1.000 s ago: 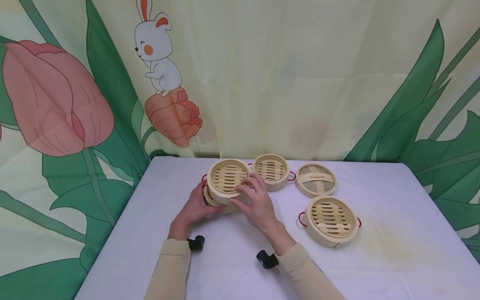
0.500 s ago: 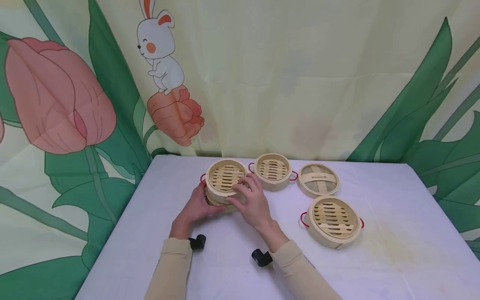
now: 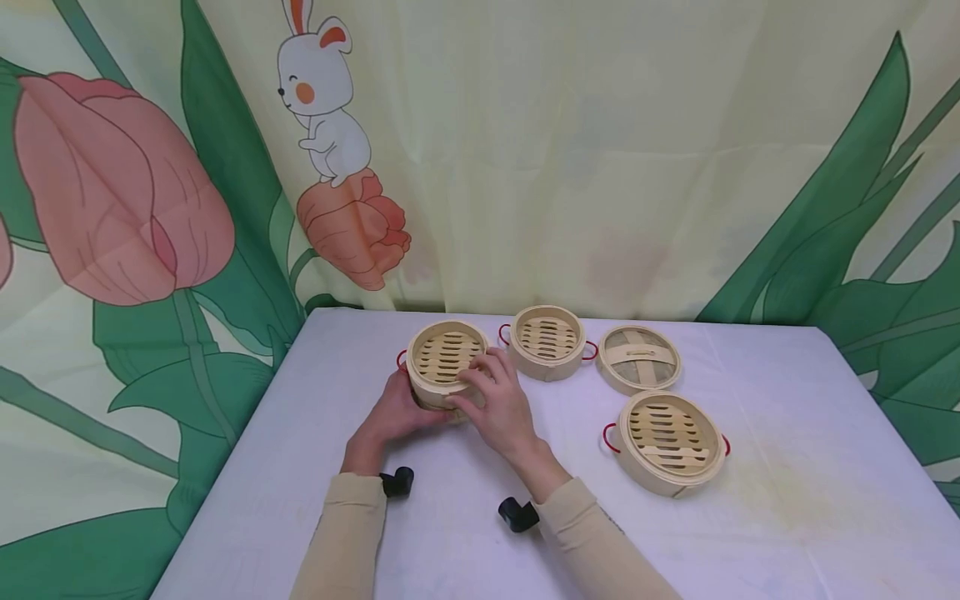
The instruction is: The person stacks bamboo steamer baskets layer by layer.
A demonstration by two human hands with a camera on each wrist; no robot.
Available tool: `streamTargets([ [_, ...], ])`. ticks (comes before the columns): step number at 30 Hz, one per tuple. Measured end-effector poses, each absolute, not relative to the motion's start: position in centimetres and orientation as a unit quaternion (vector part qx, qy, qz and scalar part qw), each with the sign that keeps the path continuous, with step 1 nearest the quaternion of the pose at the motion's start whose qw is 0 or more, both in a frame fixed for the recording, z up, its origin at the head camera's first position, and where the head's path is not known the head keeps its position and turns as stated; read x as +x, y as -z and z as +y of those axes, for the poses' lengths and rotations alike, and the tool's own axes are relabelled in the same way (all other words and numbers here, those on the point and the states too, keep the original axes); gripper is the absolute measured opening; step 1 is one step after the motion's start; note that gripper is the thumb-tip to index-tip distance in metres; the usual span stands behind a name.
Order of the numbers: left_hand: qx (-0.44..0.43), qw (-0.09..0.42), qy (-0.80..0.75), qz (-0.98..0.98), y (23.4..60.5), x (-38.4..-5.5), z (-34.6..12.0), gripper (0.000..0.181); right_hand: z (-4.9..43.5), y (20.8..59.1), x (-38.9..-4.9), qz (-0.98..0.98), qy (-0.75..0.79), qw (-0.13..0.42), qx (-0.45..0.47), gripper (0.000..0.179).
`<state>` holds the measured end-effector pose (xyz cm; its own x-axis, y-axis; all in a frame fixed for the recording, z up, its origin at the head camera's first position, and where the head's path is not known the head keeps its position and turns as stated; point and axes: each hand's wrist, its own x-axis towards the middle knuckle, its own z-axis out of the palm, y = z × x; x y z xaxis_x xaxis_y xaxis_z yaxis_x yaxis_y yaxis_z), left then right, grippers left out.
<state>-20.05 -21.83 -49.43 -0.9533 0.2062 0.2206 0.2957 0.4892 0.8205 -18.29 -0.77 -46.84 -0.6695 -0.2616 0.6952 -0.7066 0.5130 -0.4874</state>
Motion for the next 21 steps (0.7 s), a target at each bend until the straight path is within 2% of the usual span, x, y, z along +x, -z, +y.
streamTargets([
  [8, -0.157, 0.050, 0.473, -0.866, 49.7, -20.5, -21.7, 0.106, -0.4, 46.6, -18.3, -0.835, -0.387, 0.262, 0.289, 0.031],
  [17, -0.140, 0.039, 0.476, -0.868, 49.5, -20.3, -21.6, 0.109, -0.1, 46.2, -18.2, -0.844, -0.379, 0.234, 0.297, 0.030],
  [21, -0.119, 0.026, 0.480, -0.869, 49.4, -19.9, -21.8, 0.112, 0.3, 46.2, -18.1, -0.830, -0.390, 0.235, 0.320, 0.036],
])
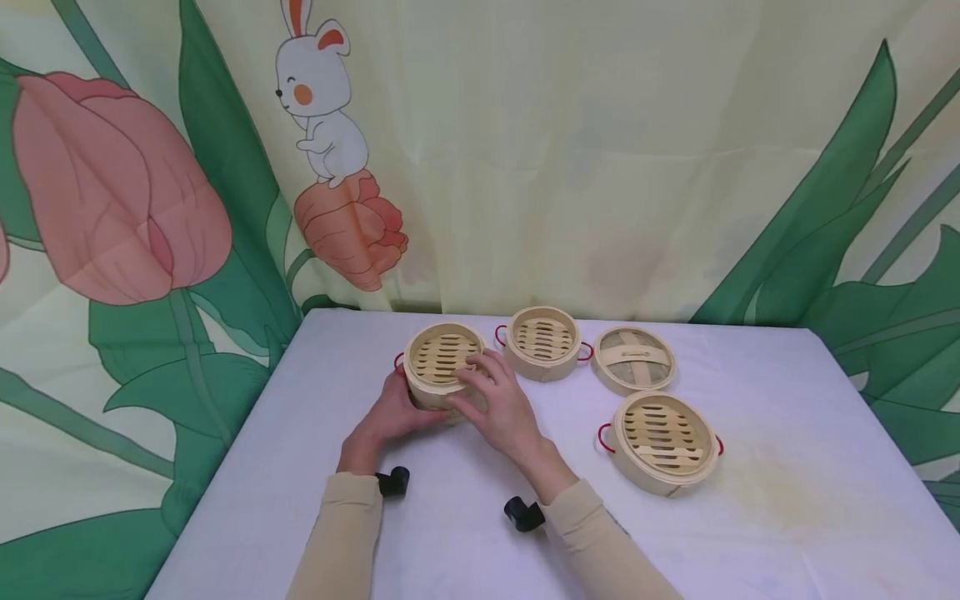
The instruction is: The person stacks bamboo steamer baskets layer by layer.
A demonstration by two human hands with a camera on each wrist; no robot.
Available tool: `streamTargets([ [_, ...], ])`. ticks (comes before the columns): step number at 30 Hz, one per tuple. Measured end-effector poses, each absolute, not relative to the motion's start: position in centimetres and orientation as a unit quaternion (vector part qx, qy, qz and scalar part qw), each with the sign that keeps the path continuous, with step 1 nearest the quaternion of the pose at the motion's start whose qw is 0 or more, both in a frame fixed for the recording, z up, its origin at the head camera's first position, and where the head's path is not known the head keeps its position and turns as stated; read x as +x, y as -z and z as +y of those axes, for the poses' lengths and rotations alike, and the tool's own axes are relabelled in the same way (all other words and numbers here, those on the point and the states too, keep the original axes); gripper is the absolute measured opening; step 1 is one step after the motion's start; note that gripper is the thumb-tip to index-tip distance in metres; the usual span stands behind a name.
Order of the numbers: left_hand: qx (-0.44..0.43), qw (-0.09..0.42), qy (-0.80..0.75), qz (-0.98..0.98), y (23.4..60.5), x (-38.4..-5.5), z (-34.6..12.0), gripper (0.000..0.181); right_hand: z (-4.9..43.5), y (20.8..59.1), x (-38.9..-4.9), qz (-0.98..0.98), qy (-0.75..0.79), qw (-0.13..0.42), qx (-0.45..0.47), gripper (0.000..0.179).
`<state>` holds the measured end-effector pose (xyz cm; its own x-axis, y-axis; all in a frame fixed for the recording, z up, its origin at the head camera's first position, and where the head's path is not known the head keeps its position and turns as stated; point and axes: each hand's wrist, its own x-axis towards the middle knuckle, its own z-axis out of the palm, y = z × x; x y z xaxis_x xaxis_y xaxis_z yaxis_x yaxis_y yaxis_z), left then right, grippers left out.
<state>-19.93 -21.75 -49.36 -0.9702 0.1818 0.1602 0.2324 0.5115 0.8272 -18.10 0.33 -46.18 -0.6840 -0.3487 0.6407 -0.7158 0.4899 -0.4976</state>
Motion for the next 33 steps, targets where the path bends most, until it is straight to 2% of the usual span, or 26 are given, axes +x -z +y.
streamTargets([
  [6, -0.100, 0.022, 0.497, -0.862, 49.3, -19.7, -21.9, 0.114, 2.0, 46.0, -18.2, -0.815, -0.392, 0.253, 0.343, 0.045],
  [11, -0.036, -0.002, 0.516, -0.856, 48.4, -19.0, -22.0, 0.124, 3.8, 45.6, -17.6, -0.812, -0.405, 0.277, 0.317, 0.044],
  [14, -0.002, 0.001, 0.528, -0.849, 47.9, -18.5, -21.9, 0.129, 4.7, 45.4, -17.0, -0.813, -0.413, 0.289, 0.293, 0.041],
  [17, -0.002, 0.032, 0.543, -0.839, 47.7, -18.2, -21.5, 0.127, 5.6, 45.1, -16.4, -0.807, -0.424, 0.305, 0.275, 0.037],
  [28, -0.047, 0.158, 0.574, -0.802, 48.2, -17.9, -19.1, 0.114, 9.6, 43.5, -14.8, -0.739, -0.459, 0.419, 0.260, 0.023],
  [33, -0.038, 0.207, 0.541, -0.814, 48.6, -17.9, -17.9, 0.112, 11.9, 43.0, -13.8, -0.738, -0.453, 0.437, 0.244, 0.022],
])
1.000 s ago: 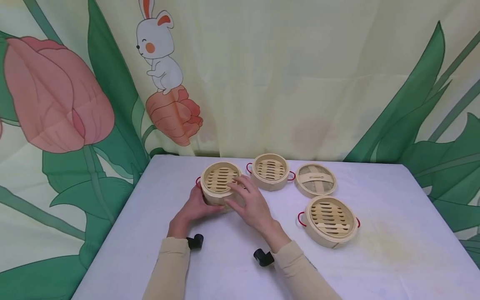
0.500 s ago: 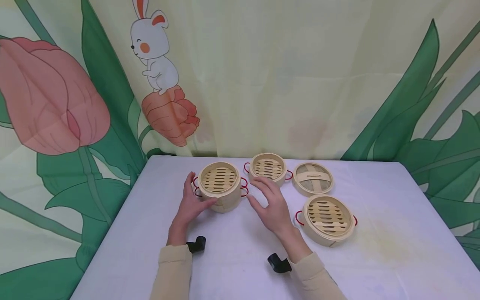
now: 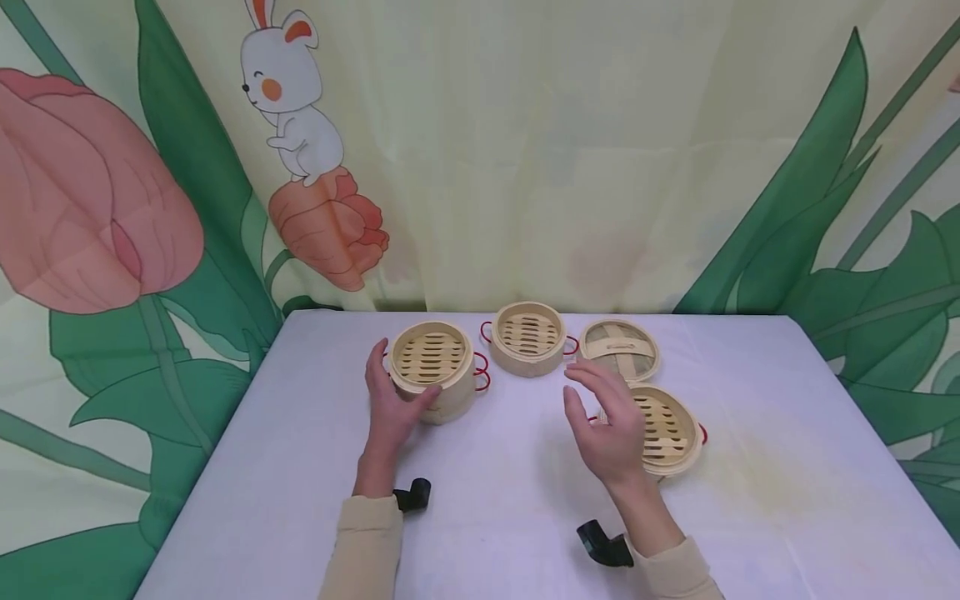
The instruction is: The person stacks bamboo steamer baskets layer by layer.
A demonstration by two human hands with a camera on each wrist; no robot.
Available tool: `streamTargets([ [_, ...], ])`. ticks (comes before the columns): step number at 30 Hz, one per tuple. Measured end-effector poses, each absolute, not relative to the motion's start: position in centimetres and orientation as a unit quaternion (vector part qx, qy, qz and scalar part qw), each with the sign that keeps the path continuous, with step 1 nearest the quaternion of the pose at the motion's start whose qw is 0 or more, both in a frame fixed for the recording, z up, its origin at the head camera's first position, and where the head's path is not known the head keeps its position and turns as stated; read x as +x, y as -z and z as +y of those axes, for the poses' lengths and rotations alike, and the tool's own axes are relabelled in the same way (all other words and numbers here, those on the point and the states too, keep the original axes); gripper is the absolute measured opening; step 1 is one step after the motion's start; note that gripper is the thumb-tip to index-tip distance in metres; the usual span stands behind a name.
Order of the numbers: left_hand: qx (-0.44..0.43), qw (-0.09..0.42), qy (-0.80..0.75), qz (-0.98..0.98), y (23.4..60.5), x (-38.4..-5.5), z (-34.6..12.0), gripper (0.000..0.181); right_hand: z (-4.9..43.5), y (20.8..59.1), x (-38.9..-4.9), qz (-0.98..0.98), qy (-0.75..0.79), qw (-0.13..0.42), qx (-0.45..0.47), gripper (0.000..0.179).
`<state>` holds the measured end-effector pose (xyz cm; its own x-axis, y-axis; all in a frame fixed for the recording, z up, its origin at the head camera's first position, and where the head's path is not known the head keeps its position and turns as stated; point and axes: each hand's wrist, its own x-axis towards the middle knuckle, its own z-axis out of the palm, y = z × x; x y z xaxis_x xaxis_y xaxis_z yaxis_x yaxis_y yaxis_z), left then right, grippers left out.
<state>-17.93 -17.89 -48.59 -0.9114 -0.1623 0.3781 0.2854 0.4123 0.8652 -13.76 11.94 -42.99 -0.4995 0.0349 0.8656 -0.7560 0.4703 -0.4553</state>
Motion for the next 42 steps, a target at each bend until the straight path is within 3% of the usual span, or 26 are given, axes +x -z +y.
streamTargets([
  [5, -0.040, 0.220, 0.530, -0.818, 48.7, -17.8, -17.7, 0.115, 14.2, 42.6, -12.7, -0.753, -0.431, 0.441, 0.228, 0.023],
  [12, -0.026, 0.187, 0.537, -0.822, 48.6, -17.4, -17.9, 0.121, 17.2, 42.1, -11.6, -0.764, -0.408, 0.455, 0.207, 0.031],
  [24, -0.010, 0.167, 0.540, -0.825, 48.2, -16.8, -18.0, 0.123, 21.0, 43.5, -9.3, -0.808, -0.392, 0.420, 0.132, 0.022],
  [34, -0.024, 0.190, 0.525, -0.829, 48.2, -17.1, -18.2, 0.120, 23.4, 44.4, -8.4, -0.879, -0.351, 0.315, 0.074, 0.036],
  [42, -0.048, 0.207, 0.511, -0.833, 48.4, -17.7, -17.8, 0.117, 25.9, 45.4, -7.4, -0.929, -0.337, 0.145, 0.042, 0.059],
])
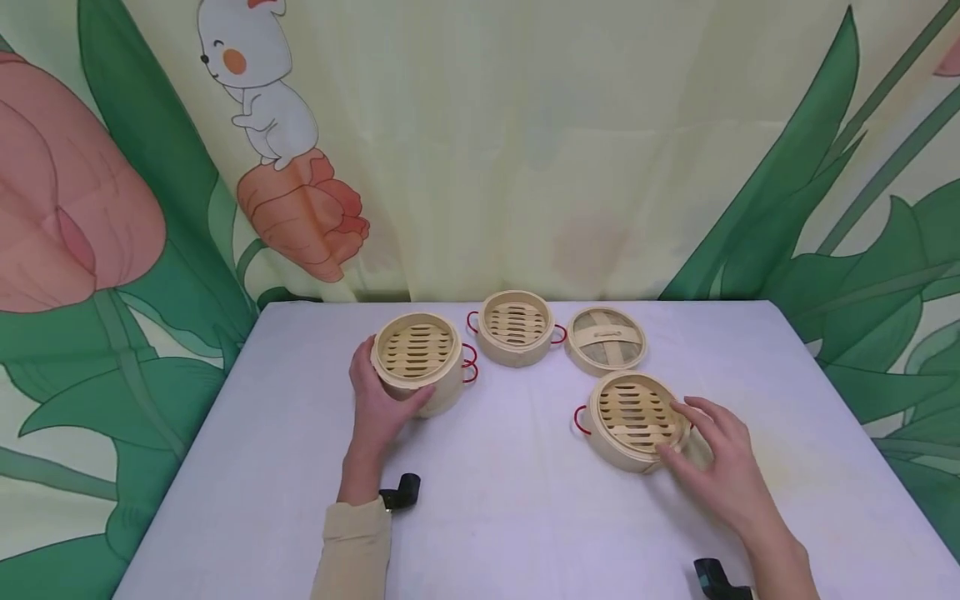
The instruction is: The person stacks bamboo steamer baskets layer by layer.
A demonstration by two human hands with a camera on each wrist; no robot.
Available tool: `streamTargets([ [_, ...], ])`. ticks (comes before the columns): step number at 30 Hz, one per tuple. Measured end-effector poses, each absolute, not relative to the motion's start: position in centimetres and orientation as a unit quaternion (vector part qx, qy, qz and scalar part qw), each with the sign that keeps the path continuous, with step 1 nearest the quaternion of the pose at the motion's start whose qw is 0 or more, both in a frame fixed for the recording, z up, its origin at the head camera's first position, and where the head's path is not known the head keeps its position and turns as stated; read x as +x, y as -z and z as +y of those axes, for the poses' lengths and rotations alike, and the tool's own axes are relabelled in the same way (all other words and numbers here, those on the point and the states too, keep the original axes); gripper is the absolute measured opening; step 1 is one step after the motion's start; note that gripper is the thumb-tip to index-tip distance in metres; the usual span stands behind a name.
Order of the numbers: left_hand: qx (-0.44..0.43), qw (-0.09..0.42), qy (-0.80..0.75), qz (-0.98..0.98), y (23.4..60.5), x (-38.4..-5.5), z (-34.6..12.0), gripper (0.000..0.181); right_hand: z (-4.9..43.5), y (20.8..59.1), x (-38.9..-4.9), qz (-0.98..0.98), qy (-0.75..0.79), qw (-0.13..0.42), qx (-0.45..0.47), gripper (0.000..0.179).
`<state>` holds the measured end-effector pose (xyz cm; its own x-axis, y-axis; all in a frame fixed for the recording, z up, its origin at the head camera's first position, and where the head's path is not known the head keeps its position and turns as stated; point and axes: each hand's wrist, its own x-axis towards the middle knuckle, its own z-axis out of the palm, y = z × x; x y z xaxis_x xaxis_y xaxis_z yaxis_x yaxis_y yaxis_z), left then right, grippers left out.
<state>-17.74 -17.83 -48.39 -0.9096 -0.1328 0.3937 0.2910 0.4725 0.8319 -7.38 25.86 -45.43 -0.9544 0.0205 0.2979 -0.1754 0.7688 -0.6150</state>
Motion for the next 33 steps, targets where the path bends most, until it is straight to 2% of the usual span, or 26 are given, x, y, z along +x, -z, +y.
streamTargets([
  [4, -0.057, 0.215, 0.509, -0.832, 48.3, -17.8, -18.0, 0.116, 26.4, 45.9, -7.2, -0.939, -0.335, 0.077, 0.037, 0.069],
  [7, -0.062, 0.212, 0.515, -0.828, 48.4, -17.9, -18.1, 0.116, 26.4, 46.0, -7.2, -0.938, -0.339, 0.058, 0.039, 0.072],
  [15, -0.064, 0.194, 0.553, -0.807, 48.5, -18.0, -18.2, 0.116, 26.4, 46.3, -7.1, -0.936, -0.335, 0.074, 0.078, 0.065],
  [22, -0.067, 0.176, 0.590, -0.785, 48.6, -18.0, -18.3, 0.117, 26.6, 46.5, -7.2, -0.938, -0.331, 0.065, 0.074, 0.061],
  [33, -0.074, 0.161, 0.606, -0.775, 44.7, -16.1, -17.4, 0.105, 26.9, 47.3, -7.1, -0.924, -0.356, 0.105, 0.096, 0.033],
])
